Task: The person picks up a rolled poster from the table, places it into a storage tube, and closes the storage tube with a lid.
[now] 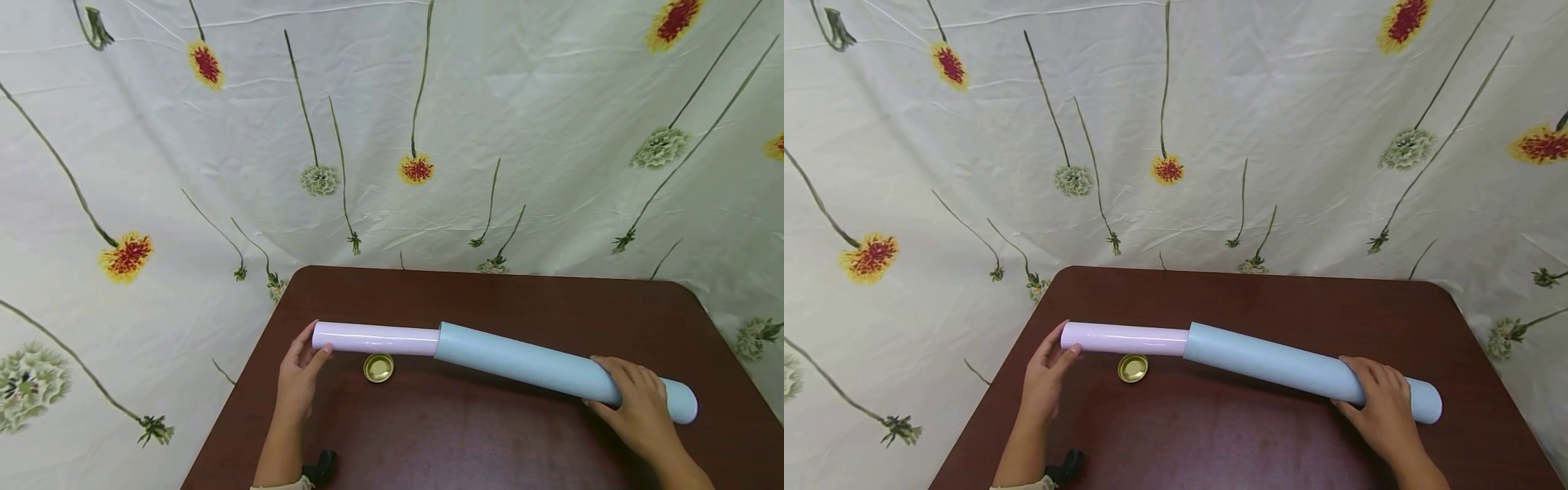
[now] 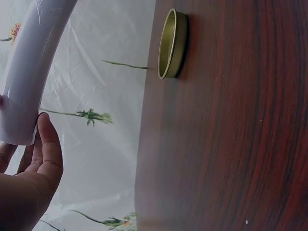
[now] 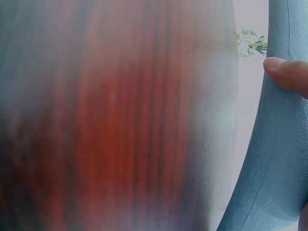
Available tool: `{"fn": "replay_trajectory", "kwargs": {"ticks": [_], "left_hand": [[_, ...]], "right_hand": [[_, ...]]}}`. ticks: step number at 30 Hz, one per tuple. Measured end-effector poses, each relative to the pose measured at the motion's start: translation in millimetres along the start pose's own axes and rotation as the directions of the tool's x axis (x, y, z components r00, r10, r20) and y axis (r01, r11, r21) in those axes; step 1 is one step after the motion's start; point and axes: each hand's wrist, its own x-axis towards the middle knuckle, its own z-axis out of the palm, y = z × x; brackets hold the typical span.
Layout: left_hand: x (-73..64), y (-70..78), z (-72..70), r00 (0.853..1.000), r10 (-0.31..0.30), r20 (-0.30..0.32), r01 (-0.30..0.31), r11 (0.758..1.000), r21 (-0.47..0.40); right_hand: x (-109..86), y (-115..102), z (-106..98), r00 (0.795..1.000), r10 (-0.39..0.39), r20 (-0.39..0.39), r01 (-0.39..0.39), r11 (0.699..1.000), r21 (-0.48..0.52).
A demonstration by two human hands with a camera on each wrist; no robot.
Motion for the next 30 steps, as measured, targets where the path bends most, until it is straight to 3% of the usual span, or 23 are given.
{"fn": "replay_trajectory", "kwargs": {"ticks": [12, 30], "left_hand": [[-2.1, 2.0, 3.7, 0.999, 0.023, 0.030, -0.024, 0.999, 0.027], [-1.5, 0.7, 8.2, 0.997, 0.057, 0.047, -0.057, 0.998, -0.002]], "right_hand": [[-1.4, -2.0, 0.1, 1.000, -0.003, 0.005, 0.003, 1.000, -0.001], [-0.3, -5.4, 1.2, 1.000, -0.015, 0.023, 0.015, 1.000, 0.003]]}}
